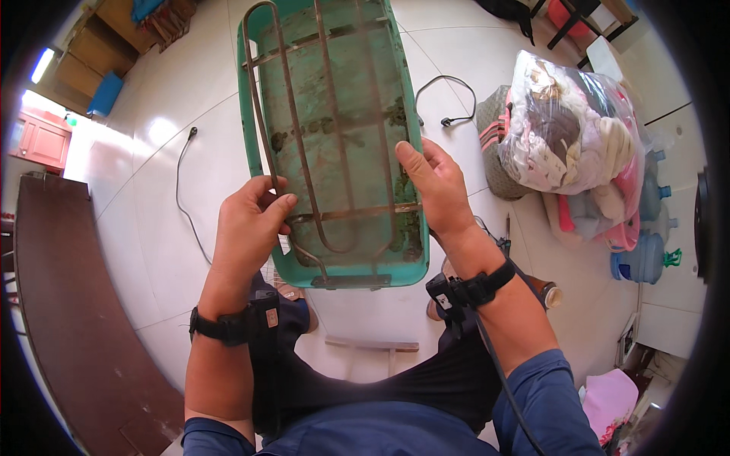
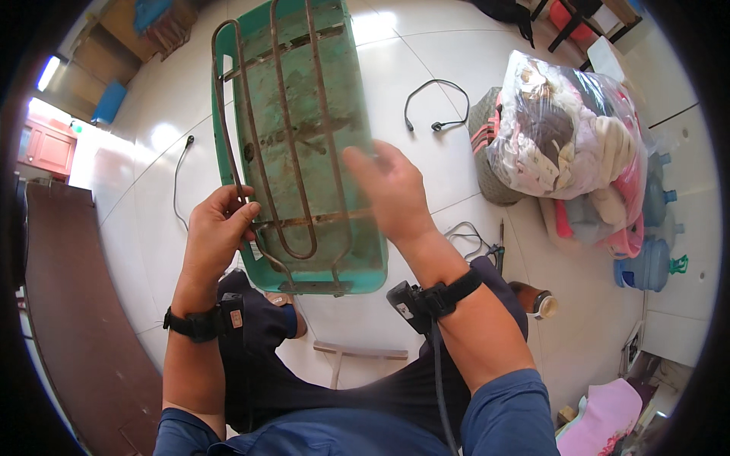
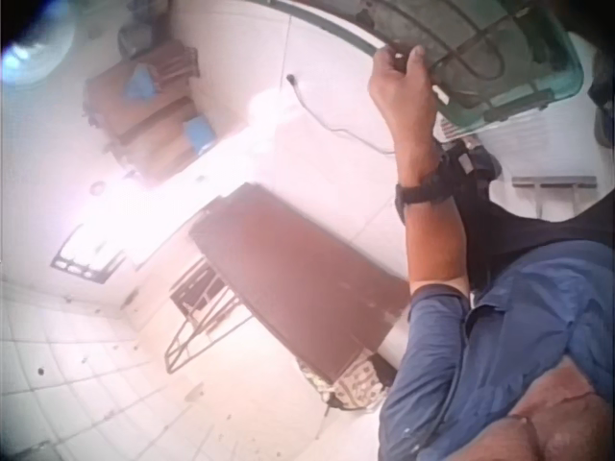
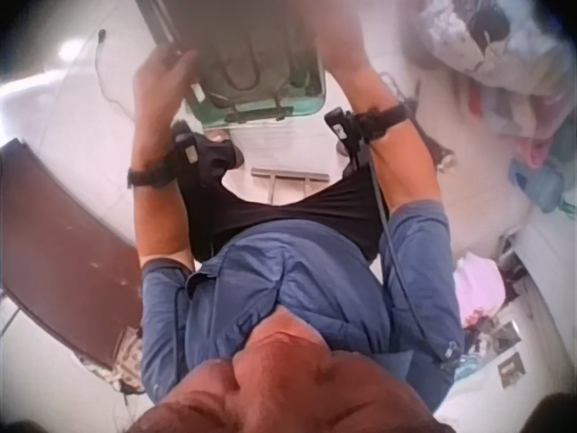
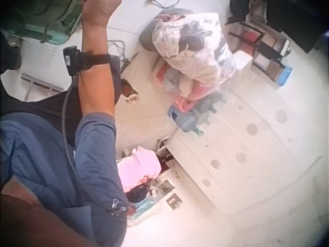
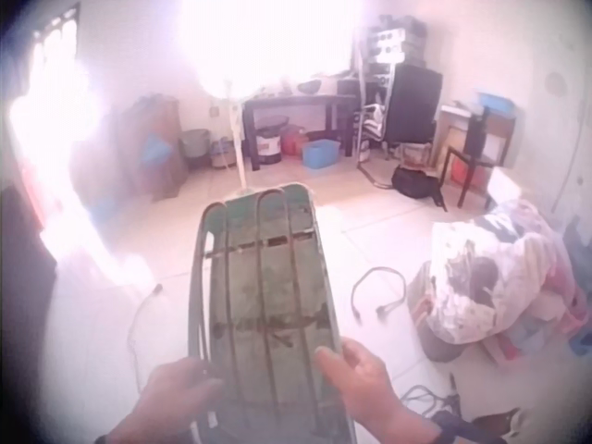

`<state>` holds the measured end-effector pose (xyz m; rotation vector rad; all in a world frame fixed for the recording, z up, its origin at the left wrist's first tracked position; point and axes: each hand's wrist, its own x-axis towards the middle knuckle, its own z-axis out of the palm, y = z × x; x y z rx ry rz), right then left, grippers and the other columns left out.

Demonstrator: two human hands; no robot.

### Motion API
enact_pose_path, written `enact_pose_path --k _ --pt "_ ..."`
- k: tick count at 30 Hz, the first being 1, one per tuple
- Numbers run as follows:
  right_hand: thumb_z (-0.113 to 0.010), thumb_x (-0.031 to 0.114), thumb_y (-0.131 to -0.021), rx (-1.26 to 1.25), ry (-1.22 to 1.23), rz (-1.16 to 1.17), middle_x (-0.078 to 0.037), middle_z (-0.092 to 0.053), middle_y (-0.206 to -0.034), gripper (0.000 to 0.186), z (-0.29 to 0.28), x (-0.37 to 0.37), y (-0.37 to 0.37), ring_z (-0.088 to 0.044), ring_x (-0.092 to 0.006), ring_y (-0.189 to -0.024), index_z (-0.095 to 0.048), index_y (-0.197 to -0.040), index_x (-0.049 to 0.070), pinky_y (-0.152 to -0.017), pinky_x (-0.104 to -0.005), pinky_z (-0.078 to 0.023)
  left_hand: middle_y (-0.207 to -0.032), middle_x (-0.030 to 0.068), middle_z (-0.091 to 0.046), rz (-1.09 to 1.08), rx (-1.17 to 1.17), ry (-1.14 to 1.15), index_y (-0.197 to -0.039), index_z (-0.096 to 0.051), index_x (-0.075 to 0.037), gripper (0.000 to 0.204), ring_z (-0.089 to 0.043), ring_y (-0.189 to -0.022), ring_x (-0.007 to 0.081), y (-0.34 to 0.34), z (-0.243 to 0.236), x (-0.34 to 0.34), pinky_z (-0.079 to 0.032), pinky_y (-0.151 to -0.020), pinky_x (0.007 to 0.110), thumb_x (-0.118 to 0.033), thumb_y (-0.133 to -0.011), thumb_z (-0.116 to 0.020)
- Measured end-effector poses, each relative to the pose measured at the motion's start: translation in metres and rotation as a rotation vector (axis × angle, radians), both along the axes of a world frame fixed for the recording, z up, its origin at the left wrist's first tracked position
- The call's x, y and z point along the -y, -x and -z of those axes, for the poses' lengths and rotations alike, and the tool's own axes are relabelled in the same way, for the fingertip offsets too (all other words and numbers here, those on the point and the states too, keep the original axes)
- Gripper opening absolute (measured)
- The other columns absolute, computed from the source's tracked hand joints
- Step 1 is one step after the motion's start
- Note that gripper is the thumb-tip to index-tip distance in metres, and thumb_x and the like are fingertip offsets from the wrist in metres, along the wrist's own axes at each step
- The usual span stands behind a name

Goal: The person assembles an electric grill by handling a heating element and inserting it into a green plastic base.

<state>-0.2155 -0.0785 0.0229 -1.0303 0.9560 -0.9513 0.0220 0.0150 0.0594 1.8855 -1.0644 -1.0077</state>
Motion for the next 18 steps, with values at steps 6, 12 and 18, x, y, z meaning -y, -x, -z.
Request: enact_pose_path --k 6,12,18 --pt "-0.068 0.028 -0.095 -0.018 -0.025 0.008 -0.007 -0.067 -0.11 0.048 0.003 0.005 -0.003 -0.06 -0.0103 -0.096 -0.058 -0.128 -0.006 -0.085 -0.025 -0.048 -0.077 0.0022 -0.064 0.028 0.018 0.025 -0.117 -0.061 0.003 0.029 -0.059 -0.056 0.0071 -0.005 0.009 0.01 -0.044 -0.047 0.022 -0.011 -0.092 -0.068" --pt "-0.066 0.024 -0.096 -0.006 -0.071 0.007 -0.007 -0.066 -0.114 0.045 0.001 0.003 -0.007 -0.061 -0.0118 -0.1 -0.057 -0.129 -0.006 -0.09 -0.0265 -0.048 -0.076 0.0036 -0.065 0.018 -0.064 0.001 -0.114 -0.061 0.003 0.025 -0.058 -0.055 0.0076 -0.01 0.021 0.01 -0.043 -0.046 0.022 -0.011 -0.094 -0.065" --pt "-0.064 0.023 -0.098 -0.044 -0.036 -0.02 -0.007 -0.065 -0.117 0.043 0.002 0.004 -0.006 -0.06 -0.0117 -0.103 -0.057 -0.129 -0.005 -0.091 -0.0269 -0.048 -0.075 0.0034 -0.064 0.065 -0.081 -0.051 -0.113 -0.06 0.003 0.024 -0.058 -0.057 0.0079 -0.016 0.018 0.01 -0.045 -0.05 0.023 -0.01 -0.094 -0.065"
